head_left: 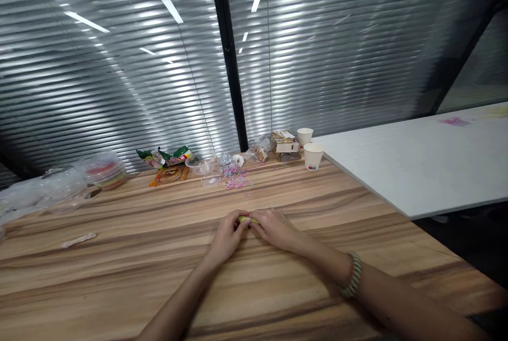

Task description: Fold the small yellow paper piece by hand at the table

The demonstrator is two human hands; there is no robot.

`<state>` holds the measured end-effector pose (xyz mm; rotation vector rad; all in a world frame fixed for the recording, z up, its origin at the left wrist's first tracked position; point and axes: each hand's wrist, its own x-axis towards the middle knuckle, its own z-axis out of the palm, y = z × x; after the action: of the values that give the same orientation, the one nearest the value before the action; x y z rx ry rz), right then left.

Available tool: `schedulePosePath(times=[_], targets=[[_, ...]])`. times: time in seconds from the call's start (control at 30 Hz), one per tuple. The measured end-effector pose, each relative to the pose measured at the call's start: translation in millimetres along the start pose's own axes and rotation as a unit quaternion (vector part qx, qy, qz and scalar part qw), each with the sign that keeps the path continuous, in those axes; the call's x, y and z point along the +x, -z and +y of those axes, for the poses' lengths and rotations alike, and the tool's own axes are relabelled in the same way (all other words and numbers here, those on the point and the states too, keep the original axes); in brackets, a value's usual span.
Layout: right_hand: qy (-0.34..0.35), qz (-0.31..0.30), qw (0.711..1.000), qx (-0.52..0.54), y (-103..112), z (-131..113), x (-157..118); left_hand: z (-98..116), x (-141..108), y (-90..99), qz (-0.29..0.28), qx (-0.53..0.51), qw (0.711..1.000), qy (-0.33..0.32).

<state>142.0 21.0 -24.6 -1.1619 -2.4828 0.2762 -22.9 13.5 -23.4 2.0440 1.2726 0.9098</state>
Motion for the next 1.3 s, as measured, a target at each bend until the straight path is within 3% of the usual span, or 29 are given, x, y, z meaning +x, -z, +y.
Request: schedulePosePath(times=[0.63, 1.1, 1.3], targets=[[-0.018, 0.019, 0.999, -0.027, 3.7, -1.6, 0.6, -2.3, 2.0, -0.2, -0.003, -0.105, 0.993, 0.045], [-0.031, 0.035, 0.998, 0.045, -0.8, 0.3, 1.9, -1.3, 5.6, -0.8, 0.046, -0.260, 0.957, 0.119], [-0.028, 0.019, 0.998, 0.047, 2.8, -1.5, 1.7, 2.6, 4.3, 2.1, 0.037, -0.293, 0.946, 0.138]])
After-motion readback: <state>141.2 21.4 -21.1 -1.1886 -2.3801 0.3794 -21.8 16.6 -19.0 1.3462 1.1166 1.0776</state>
